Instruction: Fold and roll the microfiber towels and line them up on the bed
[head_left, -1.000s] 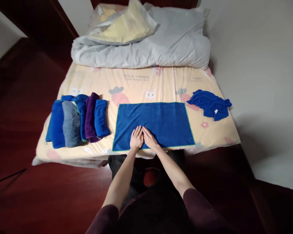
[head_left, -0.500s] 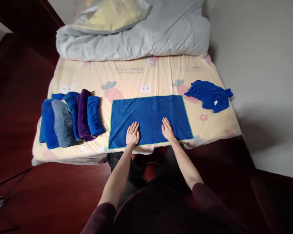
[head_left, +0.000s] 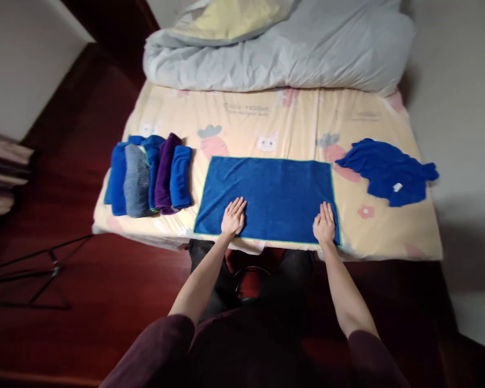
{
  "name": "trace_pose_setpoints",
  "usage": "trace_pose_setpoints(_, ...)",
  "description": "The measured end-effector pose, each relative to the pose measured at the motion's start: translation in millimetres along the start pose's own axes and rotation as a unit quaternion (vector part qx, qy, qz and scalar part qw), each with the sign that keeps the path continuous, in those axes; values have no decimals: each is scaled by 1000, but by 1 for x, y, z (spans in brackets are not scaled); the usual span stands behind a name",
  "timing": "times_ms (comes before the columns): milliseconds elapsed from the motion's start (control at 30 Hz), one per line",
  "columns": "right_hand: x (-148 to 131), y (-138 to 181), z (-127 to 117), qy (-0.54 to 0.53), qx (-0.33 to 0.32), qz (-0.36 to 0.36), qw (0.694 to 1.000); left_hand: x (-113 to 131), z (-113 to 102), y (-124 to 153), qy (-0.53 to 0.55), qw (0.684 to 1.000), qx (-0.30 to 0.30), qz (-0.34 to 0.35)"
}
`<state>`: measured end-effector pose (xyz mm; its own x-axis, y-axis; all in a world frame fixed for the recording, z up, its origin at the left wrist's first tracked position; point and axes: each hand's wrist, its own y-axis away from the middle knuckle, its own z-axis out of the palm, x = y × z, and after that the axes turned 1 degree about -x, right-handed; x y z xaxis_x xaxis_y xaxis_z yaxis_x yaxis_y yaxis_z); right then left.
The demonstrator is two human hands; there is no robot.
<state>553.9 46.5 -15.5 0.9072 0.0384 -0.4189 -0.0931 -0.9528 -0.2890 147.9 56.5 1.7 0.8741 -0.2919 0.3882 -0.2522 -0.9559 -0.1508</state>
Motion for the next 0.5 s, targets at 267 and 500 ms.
trace_pose_setpoints(267, 6, -1, 6, 34, 45, -35, 998, 58, 25, -26, 68, 993, 44, -91)
trace_pose_setpoints(500, 9, -2, 8, 24, 55, -39, 997, 163, 92, -72, 229, 966, -58, 109)
